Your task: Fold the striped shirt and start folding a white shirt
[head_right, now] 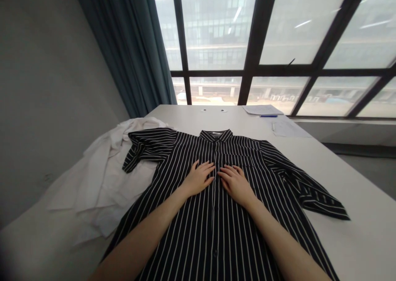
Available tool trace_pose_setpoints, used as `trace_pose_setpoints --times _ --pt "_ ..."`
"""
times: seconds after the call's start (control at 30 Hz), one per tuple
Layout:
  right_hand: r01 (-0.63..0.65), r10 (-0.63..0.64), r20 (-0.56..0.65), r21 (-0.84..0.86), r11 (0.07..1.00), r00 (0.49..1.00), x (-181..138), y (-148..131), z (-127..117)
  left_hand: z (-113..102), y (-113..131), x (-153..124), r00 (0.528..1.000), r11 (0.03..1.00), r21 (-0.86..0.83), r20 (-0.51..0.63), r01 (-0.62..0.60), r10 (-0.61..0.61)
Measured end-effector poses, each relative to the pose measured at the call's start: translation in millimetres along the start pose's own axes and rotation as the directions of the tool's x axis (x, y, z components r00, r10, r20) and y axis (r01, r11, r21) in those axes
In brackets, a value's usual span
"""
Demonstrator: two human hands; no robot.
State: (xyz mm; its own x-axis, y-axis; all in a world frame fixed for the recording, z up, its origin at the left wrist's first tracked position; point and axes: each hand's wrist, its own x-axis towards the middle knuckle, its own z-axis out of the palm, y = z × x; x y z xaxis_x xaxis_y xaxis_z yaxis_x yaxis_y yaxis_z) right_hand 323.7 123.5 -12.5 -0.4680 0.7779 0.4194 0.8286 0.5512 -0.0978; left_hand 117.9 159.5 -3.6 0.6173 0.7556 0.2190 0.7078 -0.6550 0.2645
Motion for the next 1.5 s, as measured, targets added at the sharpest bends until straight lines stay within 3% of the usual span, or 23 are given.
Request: trace_pose_setpoints --times 0.27,0.5,0.67,0.9,1.0,1.27,1.5 --pt "-0.001 0.000 0.009 0.089 0.996 1.000 0 -1 -4 1 -1 2 0.992 0.995 -0.101 -0.130 -0.016 0.003" --pt "-0.064 0.067 -0.086 0.038 0.997 0.994 1 -3 -10 2 -4 2 0.993 0.991 -0.121 -0.114 -0.050 0.036" --pt "-0.044 0.046 -0.052 0.043 0.998 0.998 -1 -1 -6 2 -2 2 0.990 0.989 -0.146 -0.144 -0.028 0.006" --pt "-0.007 0.007 0.010 0.074 0.997 1.000 -2 -1 -4 -2 -1 1 1.000 0.993 -0.119 0.017 -0.008 0.010" --pt "0.014 -0.016 0.019 0.095 0.995 1.000 -2 -1 -5 -2 0 1 0.999 0.992 -0.122 0.034 0.004 0.000" --pt "0.017 -0.020 0.033 0.095 0.995 0.999 0 -7 -11 2 -4 2 0.988 0.983 -0.183 -0.152 0.006 -0.035" --pt "-0.003 0.003 0.049 -0.012 1.000 0.999 1 -10 -9 3 -7 3 0.983 0.981 -0.195 -0.176 0.011 -0.046"
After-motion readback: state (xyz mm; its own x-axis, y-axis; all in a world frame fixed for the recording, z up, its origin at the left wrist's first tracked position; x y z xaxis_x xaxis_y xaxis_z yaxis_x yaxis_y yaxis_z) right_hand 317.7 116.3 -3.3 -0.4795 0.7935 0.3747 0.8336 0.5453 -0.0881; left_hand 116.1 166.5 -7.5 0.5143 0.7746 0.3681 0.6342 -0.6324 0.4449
